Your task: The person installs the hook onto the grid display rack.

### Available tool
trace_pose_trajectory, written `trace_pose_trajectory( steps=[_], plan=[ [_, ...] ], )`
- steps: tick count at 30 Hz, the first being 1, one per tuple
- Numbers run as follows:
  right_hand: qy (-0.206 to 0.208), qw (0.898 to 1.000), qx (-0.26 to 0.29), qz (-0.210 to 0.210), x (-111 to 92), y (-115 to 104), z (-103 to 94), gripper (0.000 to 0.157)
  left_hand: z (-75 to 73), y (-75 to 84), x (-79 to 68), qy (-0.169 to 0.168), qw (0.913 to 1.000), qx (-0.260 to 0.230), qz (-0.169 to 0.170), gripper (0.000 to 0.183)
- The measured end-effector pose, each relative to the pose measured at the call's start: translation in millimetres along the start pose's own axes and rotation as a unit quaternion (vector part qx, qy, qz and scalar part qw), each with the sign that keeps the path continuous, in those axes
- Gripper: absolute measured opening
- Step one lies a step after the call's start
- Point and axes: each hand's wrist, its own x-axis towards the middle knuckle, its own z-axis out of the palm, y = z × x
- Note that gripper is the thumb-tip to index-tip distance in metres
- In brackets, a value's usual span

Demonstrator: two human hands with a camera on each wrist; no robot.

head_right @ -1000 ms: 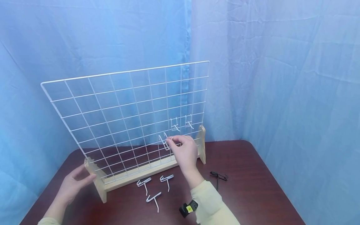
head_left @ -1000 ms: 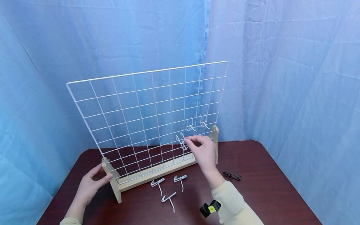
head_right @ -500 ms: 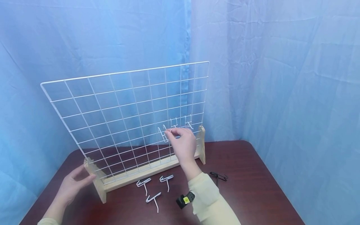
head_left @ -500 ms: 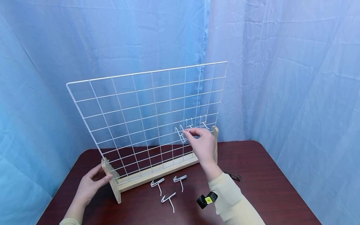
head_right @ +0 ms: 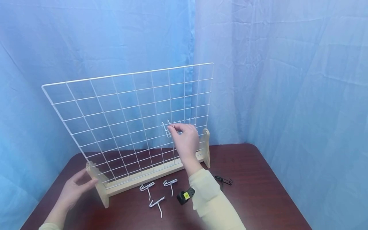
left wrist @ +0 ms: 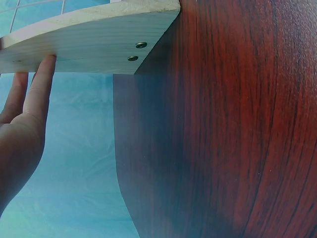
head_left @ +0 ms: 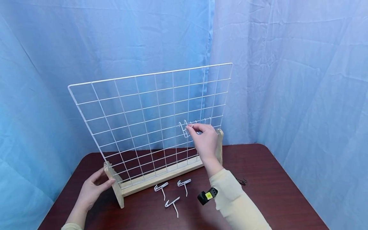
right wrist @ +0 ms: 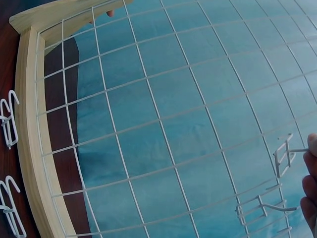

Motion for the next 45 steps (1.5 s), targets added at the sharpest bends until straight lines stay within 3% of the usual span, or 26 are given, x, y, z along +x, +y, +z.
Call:
trace_pose_trajectory(
  steps=[10, 24, 29, 34, 45],
  plan=[
    [0.003, 0.999, -0.030, -0.015, 5, 4, 6.9, 0.011, 0.6, -0.9, 1.8, -0.001, 1.0000, -0.005, 0.004, 0.068],
    [-0.040, 0.997, -0.062, -0.023, 4, 4, 12.0, 0.011, 0.9, -2.2, 2.2, 0.000, 1.0000, -0.003, 0.004, 0.068],
    [-0.053, 0.996, -0.055, -0.050, 1, 7, 10.6, 0.018, 0.4, -2.4, 2.8, -0.001, 1.0000, 0.000, -0.002, 0.069],
    [-0.057, 0.997, -0.030, -0.047, -6, 10, 6.5, 0.023, 0.1, -3.0, 3.0, -0.003, 1.0000, 0.003, -0.003, 0.070],
    [-0.059, 0.996, -0.016, -0.063, -20, 12, -6.1, 0.020, 0.3, -2.1, 3.4, -0.003, 1.0000, 0.007, 0.000, 0.071]
  ],
)
